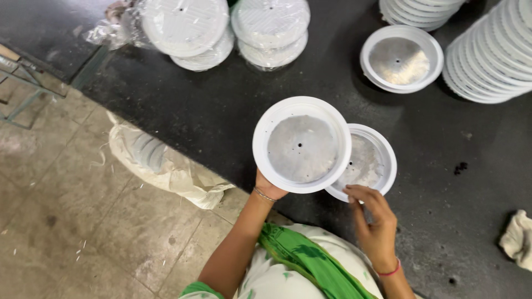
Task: The person inserts small black components into the center of white circular plastic light fixture parts, then stacks them and wraps them in plastic film. The person repeats this process multiple times, handling each unit individually and placing wrapped units aside.
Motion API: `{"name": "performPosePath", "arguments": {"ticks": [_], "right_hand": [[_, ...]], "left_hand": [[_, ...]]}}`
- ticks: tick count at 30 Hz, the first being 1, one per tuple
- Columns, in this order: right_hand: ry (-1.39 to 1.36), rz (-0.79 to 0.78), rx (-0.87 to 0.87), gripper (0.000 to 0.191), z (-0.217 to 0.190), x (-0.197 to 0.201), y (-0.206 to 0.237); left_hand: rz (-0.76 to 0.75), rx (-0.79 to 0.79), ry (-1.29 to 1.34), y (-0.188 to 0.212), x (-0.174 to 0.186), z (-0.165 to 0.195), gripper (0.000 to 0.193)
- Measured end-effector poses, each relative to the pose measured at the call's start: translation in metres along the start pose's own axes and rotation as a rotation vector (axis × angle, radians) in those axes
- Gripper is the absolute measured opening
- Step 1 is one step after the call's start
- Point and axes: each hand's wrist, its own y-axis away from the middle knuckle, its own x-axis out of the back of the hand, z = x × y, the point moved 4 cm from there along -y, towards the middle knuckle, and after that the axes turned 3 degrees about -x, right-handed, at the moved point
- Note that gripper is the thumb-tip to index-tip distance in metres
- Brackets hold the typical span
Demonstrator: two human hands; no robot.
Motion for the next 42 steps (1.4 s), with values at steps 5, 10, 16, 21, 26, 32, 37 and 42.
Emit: {"name": "performPosePath", "arguments": {"ticks": [5, 10, 16, 21, 26, 32, 37, 42], "right_hand": [[0.022, 0.132, -0.124, 0.019, 0.027, 0.031, 0.006], [-0.023, 0.175, -0.188, 0.019, 0.045, 0.042, 0.016], [-0.027, 0.147, -0.233, 0.018, 0.059, 0.038, 0.035], [-0.349, 0.142, -0.433, 0.020, 0.081, 0.030, 0.045], [-0.564, 0.028, -0.573, 0.036, 0.088, 0.026, 0.044], [-0.640, -0.019, -0.668, 0.040, 0.092, 0.021, 0.034], [-0.676, -0.063, -0.703, 0.031, 0.100, 0.016, 0.017], [-0.665, -0.066, -0.669, 0.026, 0.112, 0.018, -0.018]], "left_hand": [[0.009, -0.007, -0.096, -0.004, -0.009, -0.003, 0.062], [-0.003, 0.015, -0.147, -0.005, -0.029, -0.015, 0.061], [0.119, 0.088, -0.087, -0.003, -0.036, -0.041, 0.058], [0.083, 0.150, -0.020, -0.002, -0.035, -0.060, 0.057], [0.066, 0.181, -0.053, 0.002, -0.027, -0.072, 0.056], [0.084, 0.206, -0.083, 0.004, -0.011, -0.080, 0.054], [0.159, 0.201, -0.120, 0.001, -0.007, -0.082, 0.054], [0.188, 0.130, -0.467, -0.024, -0.035, -0.079, 0.056]]}}
